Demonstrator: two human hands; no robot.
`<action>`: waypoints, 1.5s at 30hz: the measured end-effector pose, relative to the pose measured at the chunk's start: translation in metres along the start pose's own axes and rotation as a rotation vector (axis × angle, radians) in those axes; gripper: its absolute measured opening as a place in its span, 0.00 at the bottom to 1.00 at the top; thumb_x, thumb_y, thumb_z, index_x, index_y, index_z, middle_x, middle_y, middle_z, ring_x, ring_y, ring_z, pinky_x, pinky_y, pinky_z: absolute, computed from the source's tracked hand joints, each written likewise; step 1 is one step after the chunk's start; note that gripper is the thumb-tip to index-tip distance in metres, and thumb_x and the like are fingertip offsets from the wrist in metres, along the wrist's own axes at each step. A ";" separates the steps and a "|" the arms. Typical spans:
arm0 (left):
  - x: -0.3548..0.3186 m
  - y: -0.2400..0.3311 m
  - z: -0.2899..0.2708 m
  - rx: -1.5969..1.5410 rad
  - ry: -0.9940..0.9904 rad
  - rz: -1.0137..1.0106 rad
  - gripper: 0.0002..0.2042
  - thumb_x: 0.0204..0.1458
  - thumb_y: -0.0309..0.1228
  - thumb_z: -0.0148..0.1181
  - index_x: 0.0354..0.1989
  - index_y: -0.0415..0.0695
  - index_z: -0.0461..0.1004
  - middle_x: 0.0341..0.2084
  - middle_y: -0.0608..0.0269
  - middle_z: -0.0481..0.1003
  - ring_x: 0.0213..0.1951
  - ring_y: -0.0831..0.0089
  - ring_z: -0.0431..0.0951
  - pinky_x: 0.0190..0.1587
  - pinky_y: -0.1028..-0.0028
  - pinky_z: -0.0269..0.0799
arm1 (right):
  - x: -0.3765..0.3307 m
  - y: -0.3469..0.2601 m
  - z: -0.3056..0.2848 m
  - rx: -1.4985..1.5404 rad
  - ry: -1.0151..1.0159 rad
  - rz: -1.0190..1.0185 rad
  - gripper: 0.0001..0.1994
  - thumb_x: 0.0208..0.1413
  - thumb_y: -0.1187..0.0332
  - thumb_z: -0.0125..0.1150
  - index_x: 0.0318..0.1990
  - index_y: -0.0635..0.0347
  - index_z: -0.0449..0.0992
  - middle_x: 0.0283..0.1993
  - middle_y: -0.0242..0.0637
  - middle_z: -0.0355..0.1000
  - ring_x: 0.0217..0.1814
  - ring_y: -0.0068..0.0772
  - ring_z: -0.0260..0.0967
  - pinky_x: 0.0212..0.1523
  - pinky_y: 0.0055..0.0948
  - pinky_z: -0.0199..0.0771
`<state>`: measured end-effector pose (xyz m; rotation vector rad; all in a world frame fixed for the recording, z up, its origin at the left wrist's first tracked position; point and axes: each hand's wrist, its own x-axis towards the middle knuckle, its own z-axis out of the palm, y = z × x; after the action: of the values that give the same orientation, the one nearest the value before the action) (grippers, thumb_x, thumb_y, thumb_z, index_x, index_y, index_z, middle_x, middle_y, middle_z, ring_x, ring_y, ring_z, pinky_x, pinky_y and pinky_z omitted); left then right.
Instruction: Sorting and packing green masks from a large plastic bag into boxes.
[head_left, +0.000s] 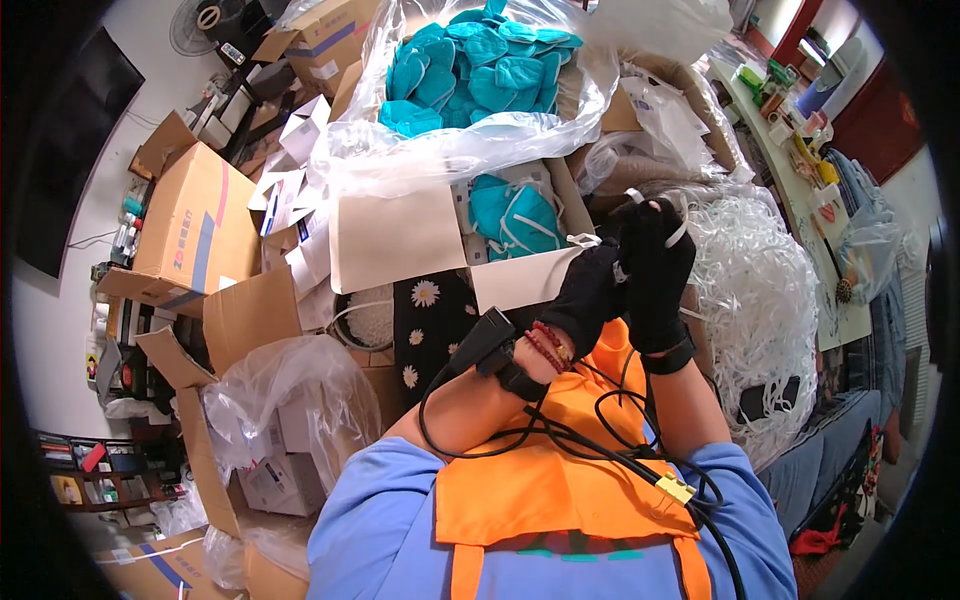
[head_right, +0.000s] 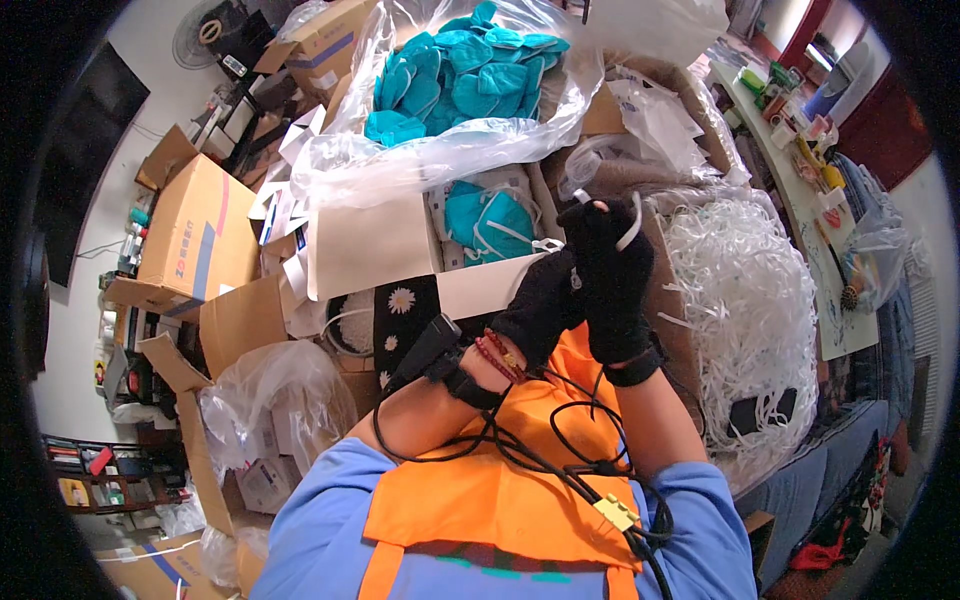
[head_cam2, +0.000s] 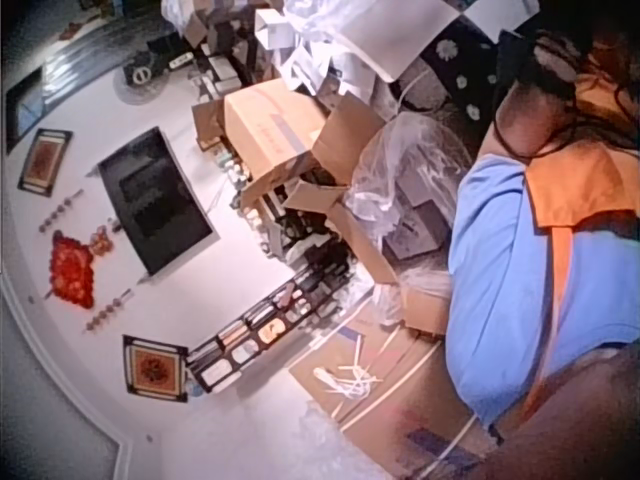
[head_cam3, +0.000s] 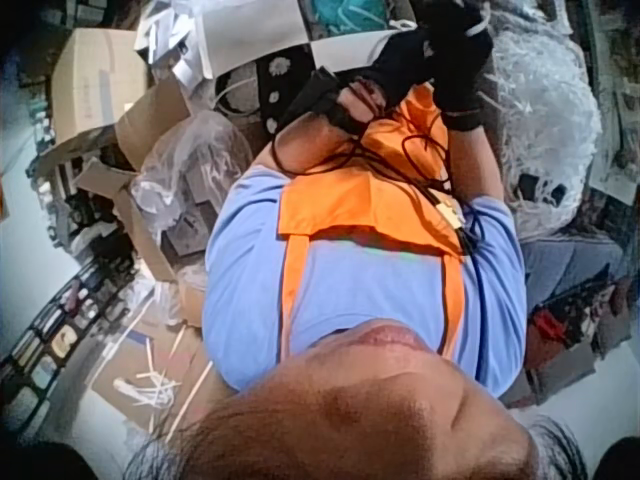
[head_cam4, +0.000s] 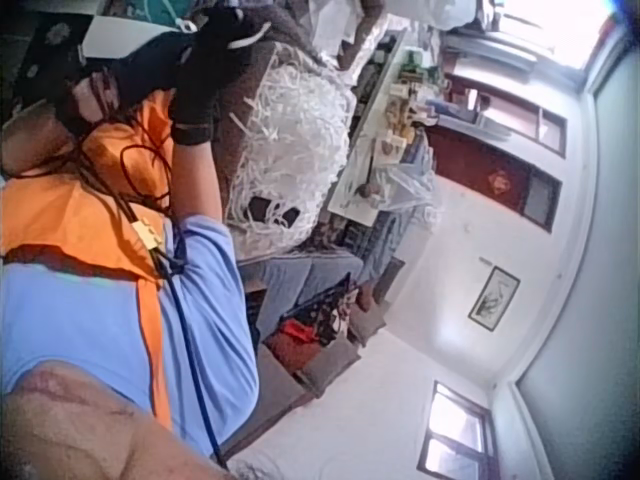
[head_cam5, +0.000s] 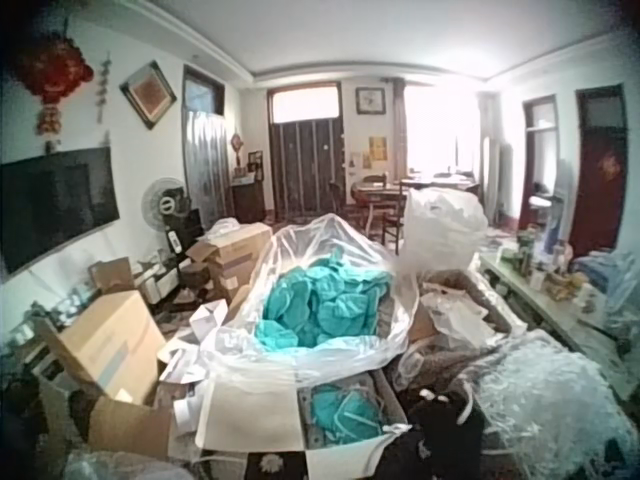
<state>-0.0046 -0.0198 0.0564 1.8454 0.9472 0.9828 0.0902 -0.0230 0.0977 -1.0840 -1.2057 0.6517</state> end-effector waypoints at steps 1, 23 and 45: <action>-0.001 -0.002 0.001 -0.004 0.033 0.020 0.21 0.42 0.26 0.62 0.49 0.40 0.71 0.38 0.48 0.77 0.41 0.49 0.77 0.44 0.62 0.73 | -0.001 -0.001 0.001 -0.060 -0.017 0.005 0.08 0.62 0.63 0.53 0.38 0.57 0.73 0.30 0.26 0.70 0.29 0.19 0.67 0.30 0.21 0.66; 0.001 -0.013 -0.038 0.311 -0.121 0.289 0.11 0.59 0.30 0.49 0.44 0.40 0.74 0.33 0.51 0.76 0.37 0.57 0.77 0.42 0.66 0.73 | 0.026 -0.024 -0.073 -0.575 -0.075 -0.211 0.25 0.44 0.73 0.66 0.54 0.58 0.70 0.52 0.36 0.70 0.55 0.33 0.66 0.57 0.29 0.63; -0.020 0.027 -0.092 0.435 -0.474 0.186 0.12 0.45 0.31 0.62 0.37 0.41 0.72 0.26 0.50 0.74 0.33 0.53 0.78 0.35 0.65 0.73 | -0.019 0.000 -0.043 -0.302 -1.081 0.256 0.14 0.52 0.71 0.59 0.46 0.63 0.73 0.33 0.28 0.70 0.35 0.21 0.66 0.35 0.26 0.69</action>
<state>-0.0873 -0.0190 0.1085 2.4227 0.7398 0.4156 0.1255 -0.0528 0.0899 -1.1632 -2.1515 1.3817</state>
